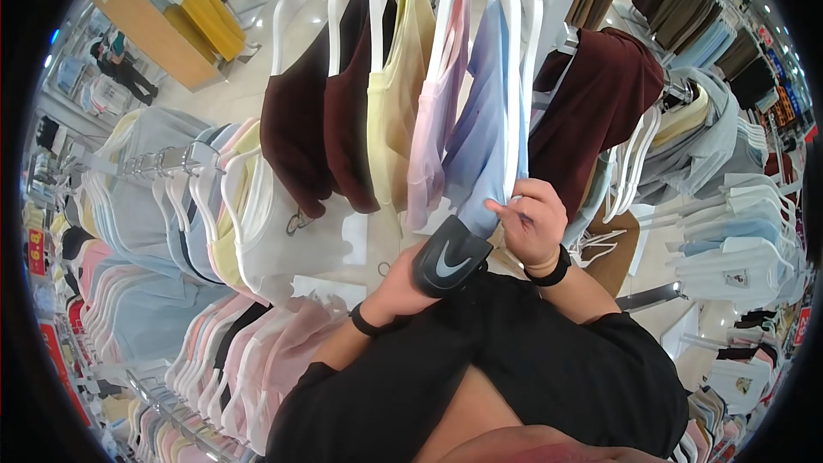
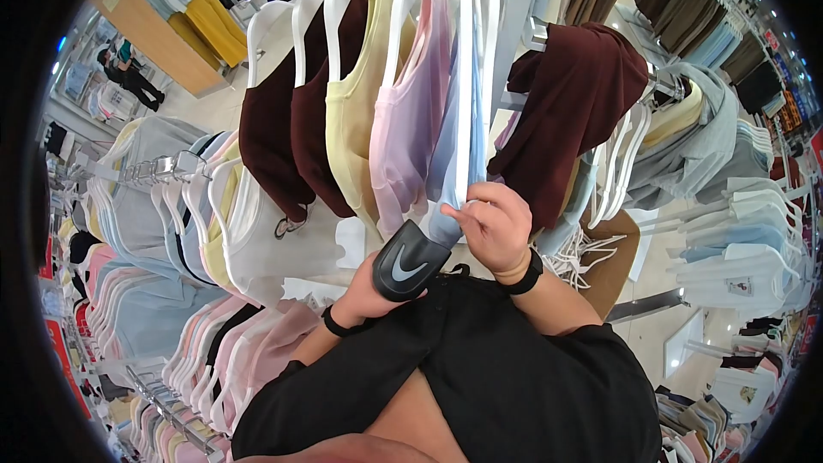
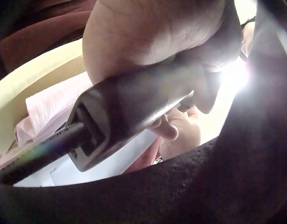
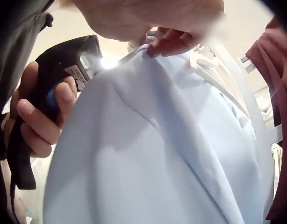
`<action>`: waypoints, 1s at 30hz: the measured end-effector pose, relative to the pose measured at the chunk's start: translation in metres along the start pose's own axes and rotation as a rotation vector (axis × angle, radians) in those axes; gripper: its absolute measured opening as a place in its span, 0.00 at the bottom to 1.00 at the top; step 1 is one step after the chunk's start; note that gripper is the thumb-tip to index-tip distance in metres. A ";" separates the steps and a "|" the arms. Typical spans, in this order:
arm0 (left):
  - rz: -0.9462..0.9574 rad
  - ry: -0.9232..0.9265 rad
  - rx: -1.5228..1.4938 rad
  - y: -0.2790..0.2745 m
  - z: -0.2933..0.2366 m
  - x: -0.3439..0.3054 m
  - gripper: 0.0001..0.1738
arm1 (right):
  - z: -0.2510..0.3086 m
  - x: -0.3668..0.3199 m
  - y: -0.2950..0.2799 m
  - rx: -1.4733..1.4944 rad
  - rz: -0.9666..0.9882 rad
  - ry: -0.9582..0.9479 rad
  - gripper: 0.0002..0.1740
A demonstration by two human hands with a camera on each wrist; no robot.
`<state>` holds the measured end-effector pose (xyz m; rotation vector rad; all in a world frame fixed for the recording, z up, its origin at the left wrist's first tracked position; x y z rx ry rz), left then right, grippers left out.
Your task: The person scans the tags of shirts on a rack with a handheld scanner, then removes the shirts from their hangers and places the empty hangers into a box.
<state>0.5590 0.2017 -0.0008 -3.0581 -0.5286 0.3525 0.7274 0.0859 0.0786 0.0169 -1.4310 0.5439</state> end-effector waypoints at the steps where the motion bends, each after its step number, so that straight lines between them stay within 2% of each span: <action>1: -0.001 0.001 -0.010 0.000 0.000 0.000 0.32 | 0.002 0.002 0.000 -0.030 0.002 -0.057 0.24; 4: -0.035 0.018 -0.016 -0.001 -0.006 -0.004 0.34 | 0.000 0.000 0.001 -0.040 -0.004 -0.092 0.24; 9: -0.031 0.059 -0.023 -0.005 -0.007 -0.005 0.38 | -0.005 0.001 0.005 0.055 0.027 0.027 0.23; 13: 0.017 0.101 -0.142 -0.010 -0.054 0.005 0.48 | -0.002 0.012 0.007 0.084 0.035 0.043 0.22; 15: 0.007 0.196 -0.178 -0.013 -0.071 0.016 0.51 | -0.003 0.014 0.010 0.075 0.068 0.023 0.21; 17: -0.018 0.263 -0.122 -0.012 -0.093 0.030 0.53 | -0.004 0.011 0.011 0.077 0.117 0.058 0.18; 19: -0.078 0.277 0.070 -0.009 -0.125 0.034 0.52 | -0.003 0.016 0.011 0.005 0.141 0.052 0.17; 20: -0.040 0.297 0.051 -0.005 -0.124 0.042 0.51 | -0.002 0.018 0.011 -0.032 0.152 0.048 0.17; 22: 0.001 0.318 0.084 0.001 -0.121 0.052 0.56 | -0.003 0.015 0.010 -0.009 0.137 0.069 0.15; 25: 0.066 0.149 -0.025 0.004 -0.117 0.060 0.55 | -0.009 0.005 0.004 -0.030 0.138 0.068 0.18; 30: 0.097 0.101 -0.105 0.009 -0.118 0.064 0.54 | -0.010 -0.002 0.002 -0.055 0.129 0.015 0.16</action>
Point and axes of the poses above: each hand's wrist, its own x-axis towards the middle knuckle, its own y-axis out of the palm, z = x × y, the point moved 7 cm from there along x, towards the middle knuckle, and after that the axes turned 14 degrees about -y, right-handed, at the moved point
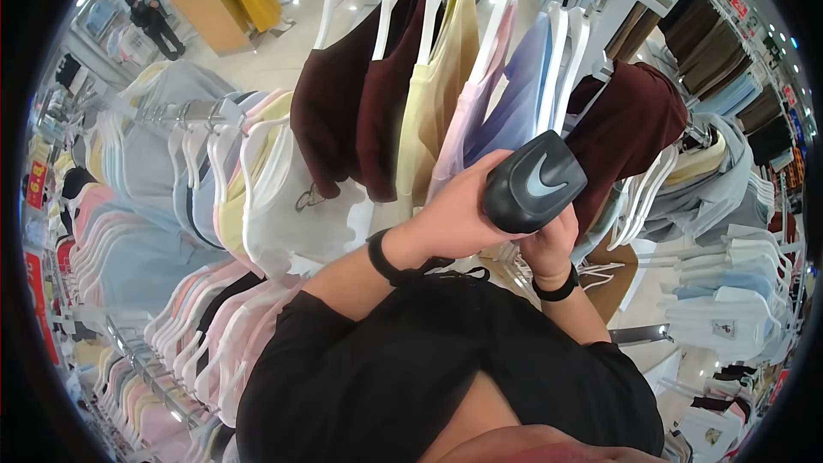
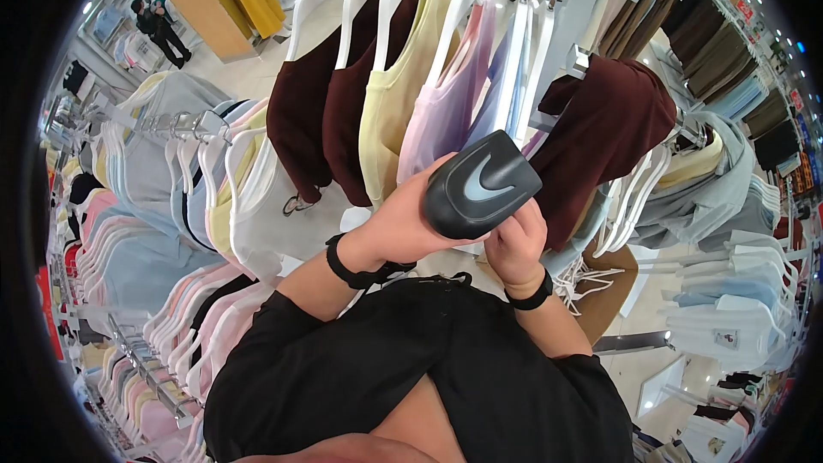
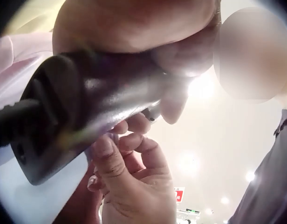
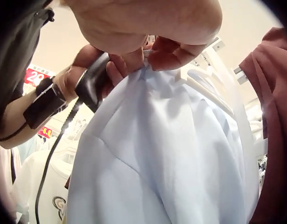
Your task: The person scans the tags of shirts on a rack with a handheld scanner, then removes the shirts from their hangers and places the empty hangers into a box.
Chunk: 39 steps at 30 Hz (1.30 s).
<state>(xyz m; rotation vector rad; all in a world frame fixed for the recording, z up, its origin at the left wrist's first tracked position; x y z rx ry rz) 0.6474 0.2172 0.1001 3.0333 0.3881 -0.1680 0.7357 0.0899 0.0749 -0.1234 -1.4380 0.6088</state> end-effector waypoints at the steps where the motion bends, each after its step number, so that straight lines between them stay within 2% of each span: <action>1: -0.012 -0.012 -0.030 0.000 -0.001 -0.001 0.54 | -0.001 -0.005 0.001 -0.011 -0.001 -0.024 0.16; 4: -0.006 0.044 0.044 0.000 -0.006 -0.005 0.54 | -0.010 -0.022 0.005 0.042 -0.033 -0.043 0.15; 7: 0.016 0.080 0.097 0.000 -0.020 -0.018 0.54 | -0.007 -0.010 0.004 -0.053 -0.057 -0.037 0.13; 10: 0.040 0.177 0.123 0.004 -0.037 -0.032 0.48 | -0.032 -0.032 0.018 0.298 -0.054 0.401 0.13; 13: 0.100 0.226 0.104 0.008 -0.031 -0.041 0.50 | -0.034 -0.044 0.029 0.571 -0.058 0.627 0.12; 15: 0.148 0.262 0.134 0.007 -0.030 -0.046 0.52 | -0.025 -0.022 0.018 0.452 -0.044 0.545 0.11; 18: 0.293 0.199 -0.026 0.007 -0.016 -0.051 0.62 | -0.012 0.013 0.006 0.147 -0.008 0.330 0.12; 21: 0.199 0.158 -0.071 0.004 -0.009 -0.064 0.49 | -0.008 0.019 0.010 0.126 0.007 0.321 0.12; 23: 0.188 0.140 -0.205 0.003 -0.001 -0.068 0.43 | -0.004 0.020 0.015 0.181 0.101 0.346 0.14; 24: 0.181 0.133 -0.272 0.003 0.004 -0.069 0.40 | 0.000 0.023 0.018 0.184 0.178 0.359 0.18; 28: 0.180 0.124 -0.225 0.005 0.001 -0.072 0.43 | 0.003 0.022 0.023 0.245 0.278 0.410 0.23; 29: 0.187 0.073 -0.278 0.008 -0.002 -0.074 0.43 | 0.003 0.020 0.024 0.258 0.293 0.412 0.23; 31: 0.203 0.087 -0.272 0.010 -0.004 -0.074 0.44 | -0.002 0.004 0.034 0.363 0.270 0.553 0.23; 34: 0.171 0.272 -0.096 0.009 -0.011 -0.071 0.41 | -0.001 -0.010 0.043 0.372 0.331 0.560 0.26; 35: 0.142 0.329 -0.040 0.008 -0.013 -0.070 0.39 | 0.000 -0.012 0.046 0.297 0.364 0.475 0.27; 36: 0.139 0.295 -0.135 0.007 -0.011 -0.067 0.39 | -0.001 -0.016 0.051 0.226 0.398 0.389 0.28; 38: 0.126 0.235 -0.333 0.006 -0.006 -0.062 0.39 | -0.007 -0.025 0.060 0.267 0.416 0.468 0.28; 39: 0.149 0.251 -0.320 0.004 -0.003 -0.060 0.39 | -0.012 -0.032 0.067 0.300 0.413 0.505 0.28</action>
Point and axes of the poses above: each hand's wrist, its own x-axis towards the middle knuckle, its own y-axis out of the palm, z = x × y, the point moved 7 cm from there along x, towards the middle knuckle, and after that the axes turned 14 degrees about -y, right-handed, at the moved point
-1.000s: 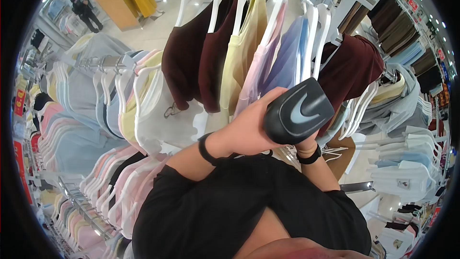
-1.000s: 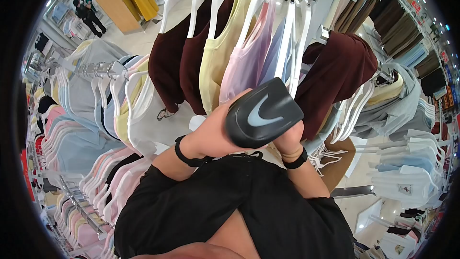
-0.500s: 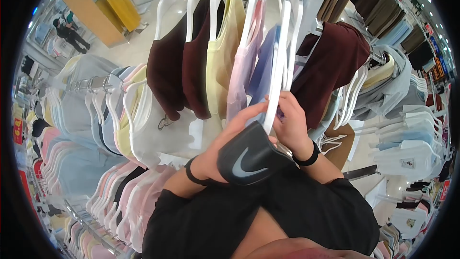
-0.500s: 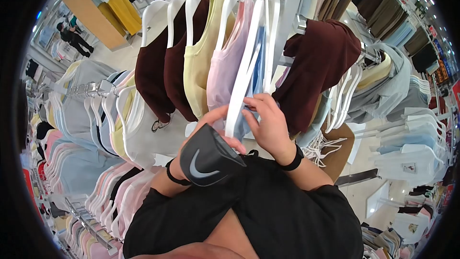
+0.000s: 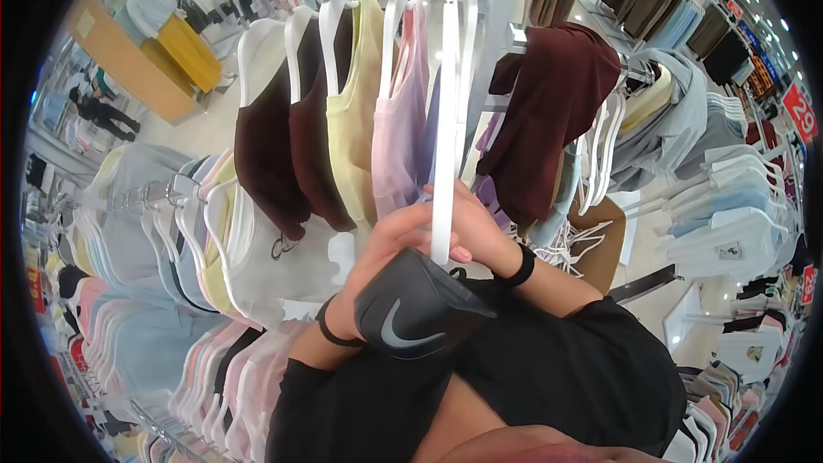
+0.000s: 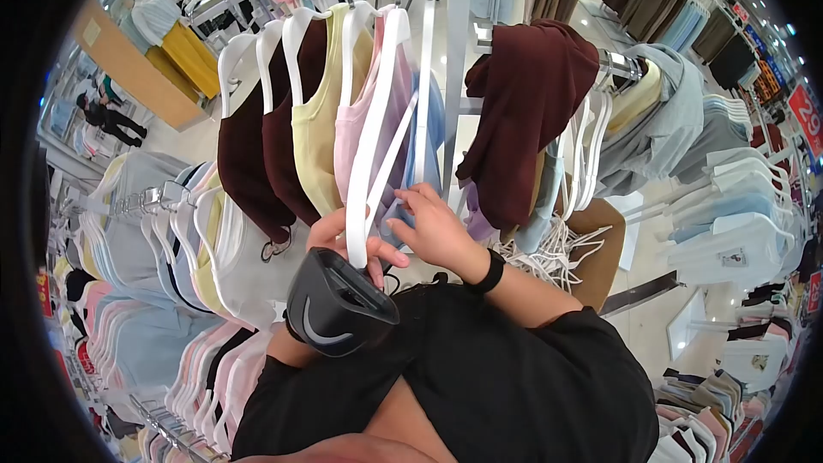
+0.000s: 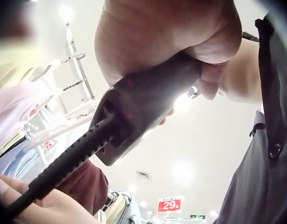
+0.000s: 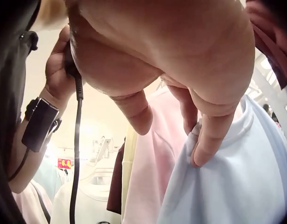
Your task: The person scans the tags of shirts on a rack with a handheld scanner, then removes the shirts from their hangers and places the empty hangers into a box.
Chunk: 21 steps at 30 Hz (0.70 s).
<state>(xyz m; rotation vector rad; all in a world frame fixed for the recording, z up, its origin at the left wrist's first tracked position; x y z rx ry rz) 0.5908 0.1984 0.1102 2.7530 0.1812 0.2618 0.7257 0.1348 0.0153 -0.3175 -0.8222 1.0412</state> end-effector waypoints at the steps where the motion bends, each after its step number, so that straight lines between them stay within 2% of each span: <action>1: -0.008 -0.003 0.020 -0.001 0.001 0.000 0.40 | -0.009 0.000 0.006 0.041 0.002 0.027 0.29; 2: -0.016 -0.007 0.040 -0.001 0.002 -0.001 0.40 | -0.015 0.000 0.009 0.042 -0.008 0.024 0.29; 5: -0.031 -0.006 -0.002 0.001 0.001 -0.004 0.41 | -0.046 0.001 0.014 0.171 -0.062 0.383 0.29; 9: 0.027 -0.007 -0.030 0.003 -0.003 -0.006 0.40 | -0.075 0.015 0.013 -0.018 -0.181 0.241 0.24; 10: 0.076 -0.031 -0.048 0.005 -0.005 -0.007 0.40 | -0.080 0.018 0.013 -0.056 -0.240 0.212 0.21; 13: 0.126 -0.087 -0.103 0.004 -0.006 -0.009 0.39 | -0.085 0.022 0.012 0.012 -0.452 0.141 0.18; 14: 0.095 -0.077 -0.081 0.004 -0.006 -0.009 0.38 | -0.085 0.029 0.001 0.008 -0.605 0.006 0.18; 15: 0.063 -0.067 -0.059 0.003 -0.007 -0.010 0.38 | -0.091 0.037 0.007 0.154 -0.550 -0.008 0.20; 17: -0.052 0.002 0.070 0.005 -0.010 -0.009 0.38 | -0.108 0.043 0.017 0.134 -0.357 0.099 0.24; 20: 0.031 -0.027 0.135 0.003 -0.014 -0.014 0.38 | -0.107 0.052 -0.011 -0.061 -0.712 -0.132 0.22; 21: 0.042 -0.017 0.166 0.004 -0.015 -0.015 0.38 | -0.104 0.061 -0.010 -0.022 -0.626 -0.122 0.19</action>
Point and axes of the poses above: each hand's wrist, its own x-axis towards the middle knuckle, its own y-axis out of the palm, z = x × y, the point moved 7 cm from there along x, towards the middle knuckle, and after that the axes turned 14 degrees about -y, right-handed, at the moved point
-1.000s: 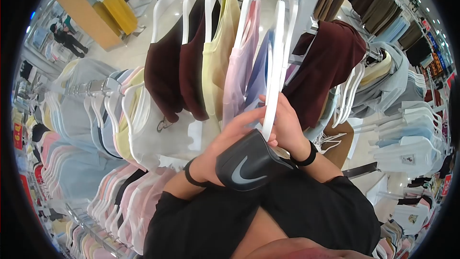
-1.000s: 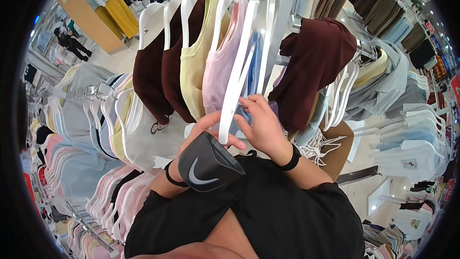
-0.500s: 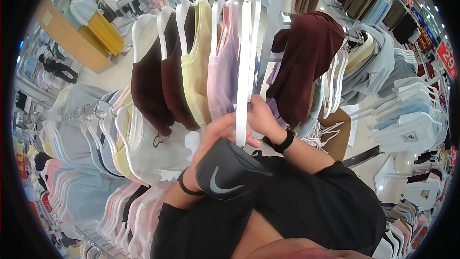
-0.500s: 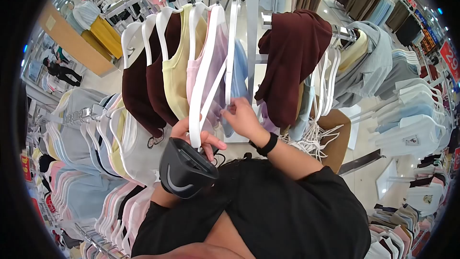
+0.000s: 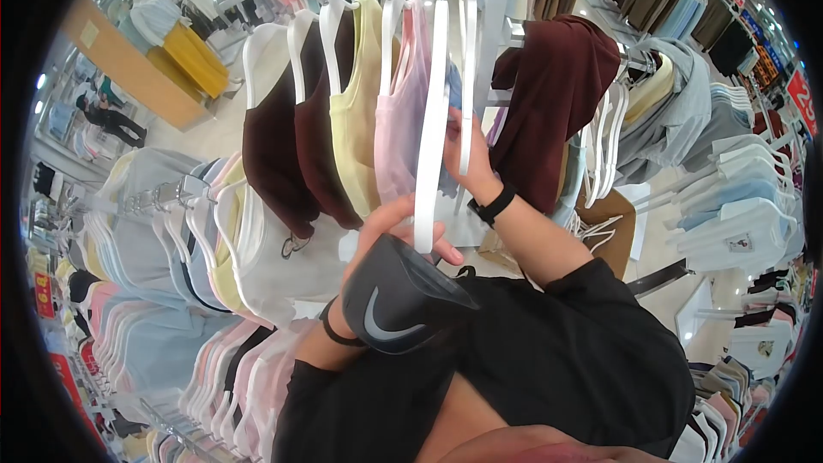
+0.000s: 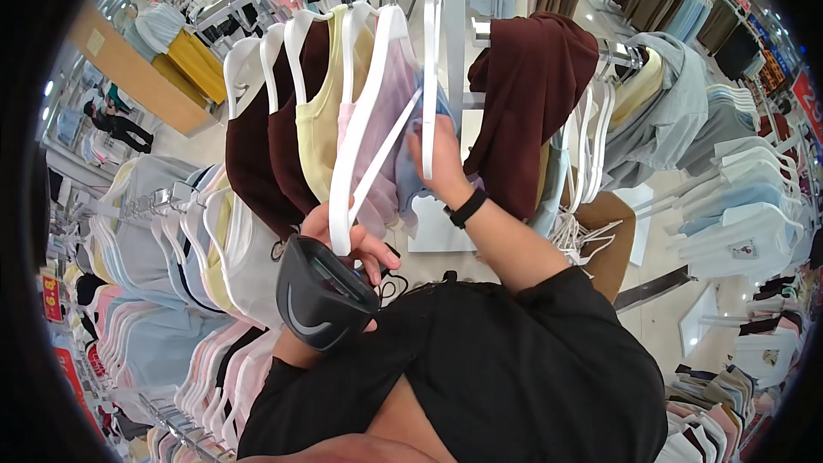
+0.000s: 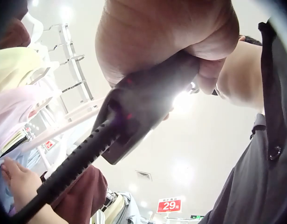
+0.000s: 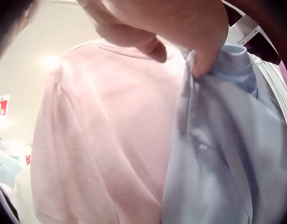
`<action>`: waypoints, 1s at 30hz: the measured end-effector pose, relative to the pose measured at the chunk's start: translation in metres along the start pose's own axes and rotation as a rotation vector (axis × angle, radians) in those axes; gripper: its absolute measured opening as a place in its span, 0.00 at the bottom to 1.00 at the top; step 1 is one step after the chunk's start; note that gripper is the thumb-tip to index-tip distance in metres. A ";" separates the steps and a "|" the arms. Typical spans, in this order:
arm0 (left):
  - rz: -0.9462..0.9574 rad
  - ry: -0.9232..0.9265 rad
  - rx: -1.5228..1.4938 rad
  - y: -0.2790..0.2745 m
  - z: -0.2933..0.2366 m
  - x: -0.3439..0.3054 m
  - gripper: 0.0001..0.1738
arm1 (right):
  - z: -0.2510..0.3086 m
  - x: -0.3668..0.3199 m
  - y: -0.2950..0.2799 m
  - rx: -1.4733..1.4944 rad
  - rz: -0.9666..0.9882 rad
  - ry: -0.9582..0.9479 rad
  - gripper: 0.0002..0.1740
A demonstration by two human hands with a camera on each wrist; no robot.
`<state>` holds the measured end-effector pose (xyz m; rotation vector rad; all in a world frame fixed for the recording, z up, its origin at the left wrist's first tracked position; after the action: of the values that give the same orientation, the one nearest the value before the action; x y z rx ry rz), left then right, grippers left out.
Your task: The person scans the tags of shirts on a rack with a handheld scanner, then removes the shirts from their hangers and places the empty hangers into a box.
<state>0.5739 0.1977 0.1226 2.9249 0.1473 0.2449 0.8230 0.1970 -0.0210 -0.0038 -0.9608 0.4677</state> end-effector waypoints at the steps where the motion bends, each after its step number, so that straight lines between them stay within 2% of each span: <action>1: -0.013 0.031 0.048 0.001 -0.001 -0.001 0.38 | 0.007 0.008 0.004 0.038 0.081 0.025 0.16; 2: -0.023 0.064 0.096 0.002 -0.002 -0.001 0.38 | 0.008 0.014 0.011 0.076 0.161 0.049 0.14; 3: -0.012 0.054 0.039 0.001 0.001 0.000 0.38 | -0.005 0.022 0.016 -0.005 0.152 -0.014 0.08; 5: 0.004 0.041 -0.072 0.000 0.004 0.000 0.39 | -0.063 0.025 0.030 0.185 0.127 0.116 0.06; 9: -0.090 0.013 0.071 0.003 0.000 0.001 0.39 | -0.039 0.037 0.018 -0.021 0.140 0.074 0.07; 13: -0.066 0.055 0.052 0.003 -0.003 0.000 0.39 | -0.046 0.029 0.025 0.001 0.204 0.112 0.15; 16: -0.059 0.064 0.075 0.001 -0.002 -0.001 0.39 | -0.032 0.019 0.009 -0.079 0.135 0.343 0.22; 18: -0.077 0.059 0.094 0.001 -0.001 -0.001 0.39 | -0.045 0.023 0.017 0.075 0.087 0.296 0.27; 19: -0.087 0.053 0.093 0.002 -0.001 -0.001 0.38 | -0.042 0.028 0.015 0.028 0.149 0.195 0.29; 21: -0.099 0.040 0.121 0.004 -0.002 -0.001 0.38 | -0.047 0.033 0.017 0.001 0.239 0.141 0.33; 24: -0.108 0.031 0.168 0.007 -0.009 0.000 0.37 | -0.078 0.035 0.026 0.037 0.296 0.269 0.38; 26: -0.110 0.028 0.143 0.007 -0.008 0.001 0.36 | -0.055 0.046 0.016 0.022 0.288 0.348 0.38; 27: -0.105 0.019 0.143 0.007 -0.007 0.001 0.36 | -0.087 0.032 0.026 0.072 0.329 0.462 0.35; 29: -0.097 0.005 0.144 0.005 -0.004 0.001 0.36 | -0.145 -0.004 0.049 0.173 0.279 0.398 0.32; 30: -0.081 -0.014 0.042 0.003 0.001 0.001 0.36 | -0.134 -0.007 0.046 0.162 0.254 0.355 0.29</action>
<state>0.5758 0.1949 0.1220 2.9534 0.2709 0.2114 0.9079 0.2624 -0.1136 -0.0619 -0.5734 0.7510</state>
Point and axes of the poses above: each hand's wrist, its own x-axis towards the middle knuckle, its own y-axis out of the palm, z = x × y, the point moved 7 cm from there along x, towards the middle knuckle, and after that the axes turned 14 degrees about -y, right-handed, at the moved point
